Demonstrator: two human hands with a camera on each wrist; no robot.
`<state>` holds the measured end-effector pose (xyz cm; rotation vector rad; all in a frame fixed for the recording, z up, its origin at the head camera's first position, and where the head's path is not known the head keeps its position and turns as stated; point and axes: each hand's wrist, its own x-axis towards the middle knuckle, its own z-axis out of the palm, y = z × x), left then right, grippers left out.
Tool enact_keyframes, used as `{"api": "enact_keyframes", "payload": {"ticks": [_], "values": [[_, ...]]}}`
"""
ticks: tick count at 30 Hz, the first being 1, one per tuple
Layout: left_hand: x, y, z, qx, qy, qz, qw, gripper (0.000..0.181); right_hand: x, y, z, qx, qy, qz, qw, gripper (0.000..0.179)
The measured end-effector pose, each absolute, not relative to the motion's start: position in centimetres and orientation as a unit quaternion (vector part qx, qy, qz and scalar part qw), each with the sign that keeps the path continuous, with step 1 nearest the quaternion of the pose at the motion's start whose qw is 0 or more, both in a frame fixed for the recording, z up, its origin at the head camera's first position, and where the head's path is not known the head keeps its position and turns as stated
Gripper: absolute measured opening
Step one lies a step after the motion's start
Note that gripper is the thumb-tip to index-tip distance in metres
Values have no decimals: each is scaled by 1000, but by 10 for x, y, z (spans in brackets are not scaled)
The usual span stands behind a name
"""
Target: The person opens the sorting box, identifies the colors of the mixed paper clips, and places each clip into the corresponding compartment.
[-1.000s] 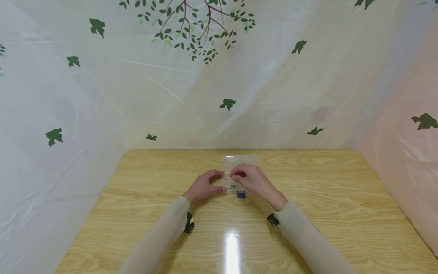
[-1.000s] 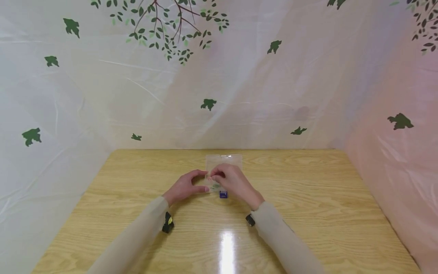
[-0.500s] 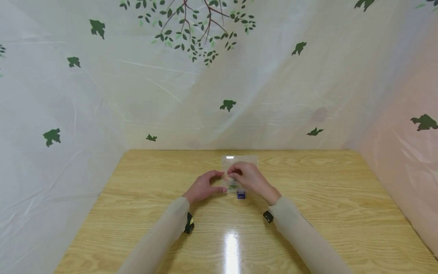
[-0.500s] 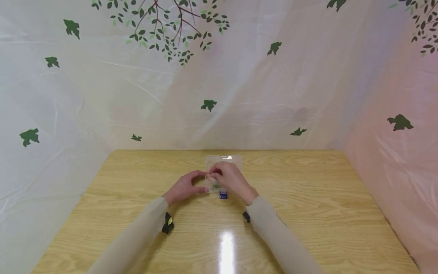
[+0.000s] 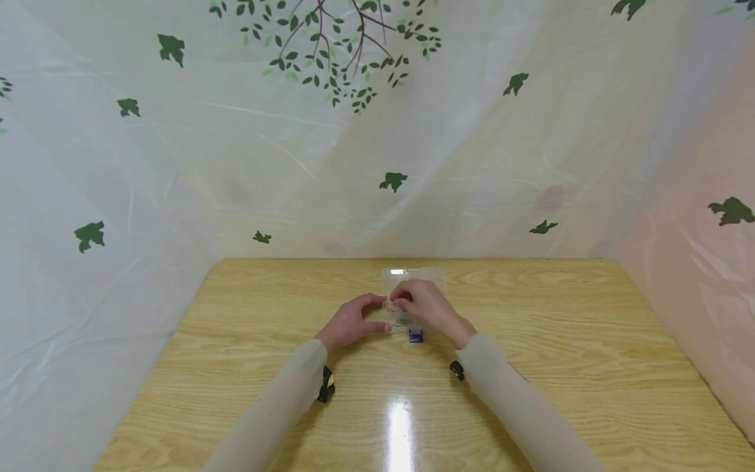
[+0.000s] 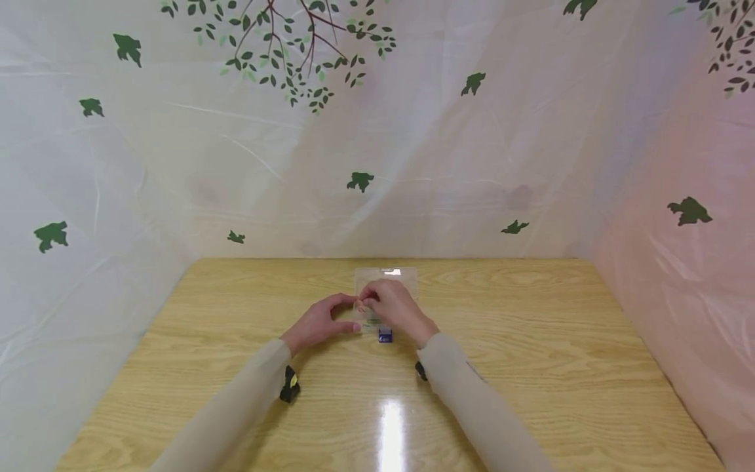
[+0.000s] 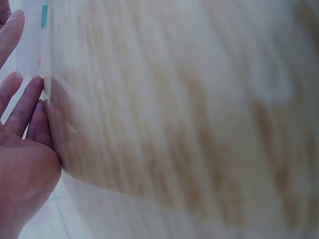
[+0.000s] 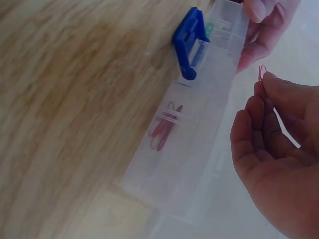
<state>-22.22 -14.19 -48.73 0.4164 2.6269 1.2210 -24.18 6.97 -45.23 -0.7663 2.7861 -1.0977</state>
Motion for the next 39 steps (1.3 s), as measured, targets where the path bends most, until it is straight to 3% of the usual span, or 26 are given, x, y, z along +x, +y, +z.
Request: {"api": "enact_keyframes", "payload": {"ticks": [15,23,39], "values": [[-222,-141,-486,146,887,423,112,66,-241,67,-457,-267,906,-327,25,5],[-222,-142,-485,160,887,417,114,68,-235,77,-451,-225,910,-346,28,12],[-221,-155,-482,150,893,408,117,70,-205,124,-434,-229,913,-336,-38,18]]}}
